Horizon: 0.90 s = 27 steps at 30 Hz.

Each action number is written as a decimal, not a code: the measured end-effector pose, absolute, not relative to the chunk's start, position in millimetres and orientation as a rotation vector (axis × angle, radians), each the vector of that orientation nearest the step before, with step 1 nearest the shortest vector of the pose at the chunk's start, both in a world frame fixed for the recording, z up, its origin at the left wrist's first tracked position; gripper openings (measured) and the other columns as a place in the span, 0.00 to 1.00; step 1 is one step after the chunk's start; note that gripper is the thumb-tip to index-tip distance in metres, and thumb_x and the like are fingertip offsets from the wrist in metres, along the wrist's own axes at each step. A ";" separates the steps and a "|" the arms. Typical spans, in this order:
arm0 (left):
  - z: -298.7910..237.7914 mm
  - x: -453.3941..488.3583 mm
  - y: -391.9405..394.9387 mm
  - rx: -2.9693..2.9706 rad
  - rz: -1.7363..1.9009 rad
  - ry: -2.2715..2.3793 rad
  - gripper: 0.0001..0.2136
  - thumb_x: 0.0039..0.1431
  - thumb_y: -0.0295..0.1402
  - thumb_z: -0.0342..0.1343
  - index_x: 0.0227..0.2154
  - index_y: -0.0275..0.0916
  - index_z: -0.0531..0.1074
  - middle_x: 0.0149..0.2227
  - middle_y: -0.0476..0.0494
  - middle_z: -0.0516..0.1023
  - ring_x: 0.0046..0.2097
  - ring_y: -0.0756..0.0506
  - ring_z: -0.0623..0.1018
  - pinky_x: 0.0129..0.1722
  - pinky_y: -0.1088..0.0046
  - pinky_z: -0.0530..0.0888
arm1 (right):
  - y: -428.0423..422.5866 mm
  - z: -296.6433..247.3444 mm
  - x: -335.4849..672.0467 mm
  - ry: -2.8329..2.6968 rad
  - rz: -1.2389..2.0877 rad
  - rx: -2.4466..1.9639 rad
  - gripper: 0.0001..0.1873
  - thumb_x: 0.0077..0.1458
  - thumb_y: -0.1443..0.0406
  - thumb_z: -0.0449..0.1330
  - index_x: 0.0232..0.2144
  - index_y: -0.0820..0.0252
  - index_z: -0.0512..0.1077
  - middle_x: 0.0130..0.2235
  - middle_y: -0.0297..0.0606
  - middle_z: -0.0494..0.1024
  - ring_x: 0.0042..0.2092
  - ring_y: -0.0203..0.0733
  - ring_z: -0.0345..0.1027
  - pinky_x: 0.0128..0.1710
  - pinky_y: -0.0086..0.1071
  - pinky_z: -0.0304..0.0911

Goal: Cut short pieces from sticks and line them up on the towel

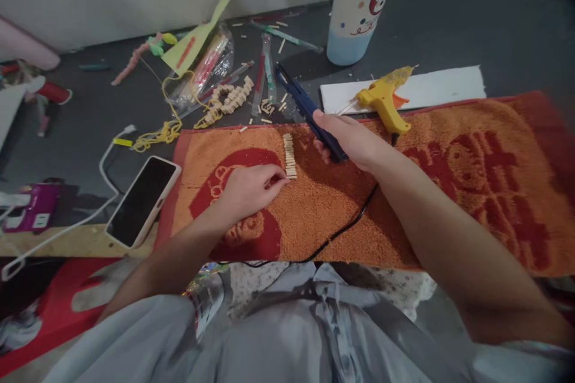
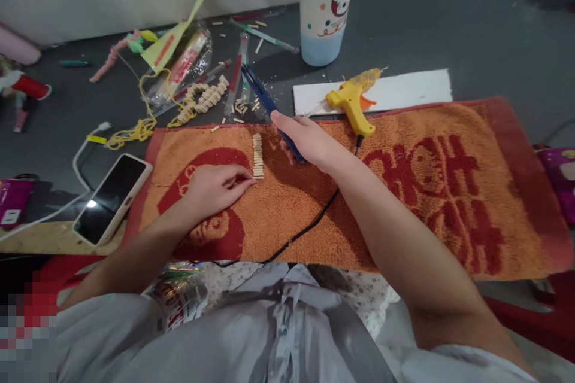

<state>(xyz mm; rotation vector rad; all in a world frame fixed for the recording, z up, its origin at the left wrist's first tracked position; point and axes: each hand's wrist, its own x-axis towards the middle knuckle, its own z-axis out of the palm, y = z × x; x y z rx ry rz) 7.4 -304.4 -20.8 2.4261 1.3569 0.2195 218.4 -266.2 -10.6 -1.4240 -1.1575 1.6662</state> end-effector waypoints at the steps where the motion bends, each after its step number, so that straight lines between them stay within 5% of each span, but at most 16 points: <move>1: -20.2 8.0 -304.8 2.430 0.214 1.363 0.11 0.57 0.39 0.51 0.33 0.40 0.75 0.24 0.49 0.76 0.25 0.51 0.71 0.26 0.76 0.61 | -266.1 -10.8 218.4 -1.153 1.670 -1.413 0.19 0.57 0.50 0.52 0.25 0.59 0.64 0.19 0.29 0.65 0.17 0.27 0.59 0.17 0.25 0.54; 27: -19.5 8.0 -305.6 2.403 0.200 1.394 0.12 0.56 0.42 0.52 0.32 0.39 0.74 0.23 0.51 0.75 0.25 0.53 0.72 0.25 0.77 0.62 | -266.1 -12.5 218.6 -1.145 1.679 -1.392 0.19 0.56 0.51 0.53 0.23 0.58 0.65 0.19 0.29 0.65 0.17 0.28 0.59 0.17 0.28 0.56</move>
